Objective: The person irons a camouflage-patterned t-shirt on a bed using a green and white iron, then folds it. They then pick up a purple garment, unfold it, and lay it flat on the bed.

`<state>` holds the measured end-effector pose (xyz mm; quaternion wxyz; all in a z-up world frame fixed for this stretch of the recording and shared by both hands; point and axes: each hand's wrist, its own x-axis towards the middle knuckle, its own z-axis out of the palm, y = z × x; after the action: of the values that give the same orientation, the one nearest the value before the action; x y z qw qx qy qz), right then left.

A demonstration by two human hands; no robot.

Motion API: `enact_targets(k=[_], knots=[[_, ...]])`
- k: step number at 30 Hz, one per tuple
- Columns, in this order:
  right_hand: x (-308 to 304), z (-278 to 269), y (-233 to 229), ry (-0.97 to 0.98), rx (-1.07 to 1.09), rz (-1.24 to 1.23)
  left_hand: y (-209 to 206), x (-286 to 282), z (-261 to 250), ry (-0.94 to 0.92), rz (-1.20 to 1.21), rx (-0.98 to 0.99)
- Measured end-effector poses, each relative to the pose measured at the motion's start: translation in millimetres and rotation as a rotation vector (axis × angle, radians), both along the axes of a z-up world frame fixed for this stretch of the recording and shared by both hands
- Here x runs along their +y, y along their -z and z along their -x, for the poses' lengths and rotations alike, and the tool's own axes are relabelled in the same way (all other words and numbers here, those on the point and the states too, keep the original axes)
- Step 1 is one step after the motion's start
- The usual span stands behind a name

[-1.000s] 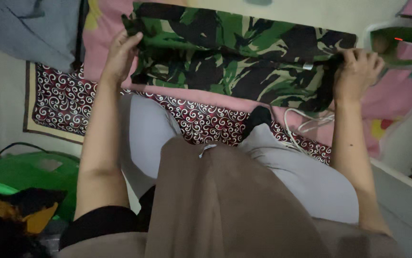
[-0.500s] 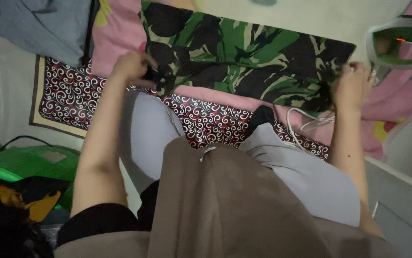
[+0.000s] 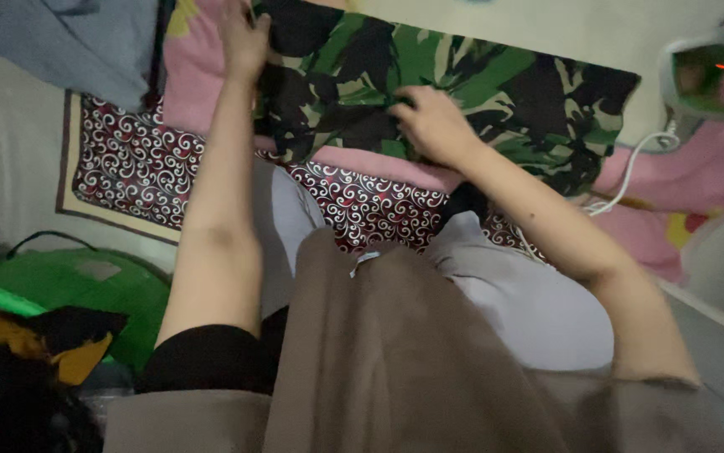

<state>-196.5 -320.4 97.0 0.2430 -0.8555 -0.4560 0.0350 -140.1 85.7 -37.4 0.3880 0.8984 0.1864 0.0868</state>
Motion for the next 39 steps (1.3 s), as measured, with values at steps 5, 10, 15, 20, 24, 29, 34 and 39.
enact_targets(k=[5, 10, 15, 20, 24, 29, 34, 39], knots=[[62.0, -0.1, 12.1, -0.186, -0.020, 0.010, -46.9, -35.8, 44.1, 0.228, 0.173, -0.256], [95.8, -24.8, 38.6, -0.315, 0.274, 0.171, -63.1, -41.7, 76.2, 0.296, 0.560, 0.145], [83.5, -41.1, 63.3, -0.042, 0.909, -0.272, -25.9, -15.5, 80.5, 0.186, 1.056, 0.275], [54.7, -27.8, 58.7, 0.235, 0.961, -0.575, 19.0, -7.2, 89.0, 0.012, 0.912, 0.163], [50.9, -11.3, 34.6, 0.295, 0.750, -0.362, 14.0, -21.0, 82.1, 0.127, 0.646, -0.089], [46.8, 3.6, 11.4, 0.261, 0.332, -0.130, -33.5, -41.8, 77.1, 0.088, 0.124, -0.176], [29.7, 1.3, 23.5, 0.413, 0.253, -0.167, -55.0, -89.9, 65.0, 0.220, -0.223, -0.223], [-18.0, -16.1, 75.8, 0.579, 0.087, -0.007, -45.8, -139.0, 59.3, 0.462, -0.361, 0.110]])
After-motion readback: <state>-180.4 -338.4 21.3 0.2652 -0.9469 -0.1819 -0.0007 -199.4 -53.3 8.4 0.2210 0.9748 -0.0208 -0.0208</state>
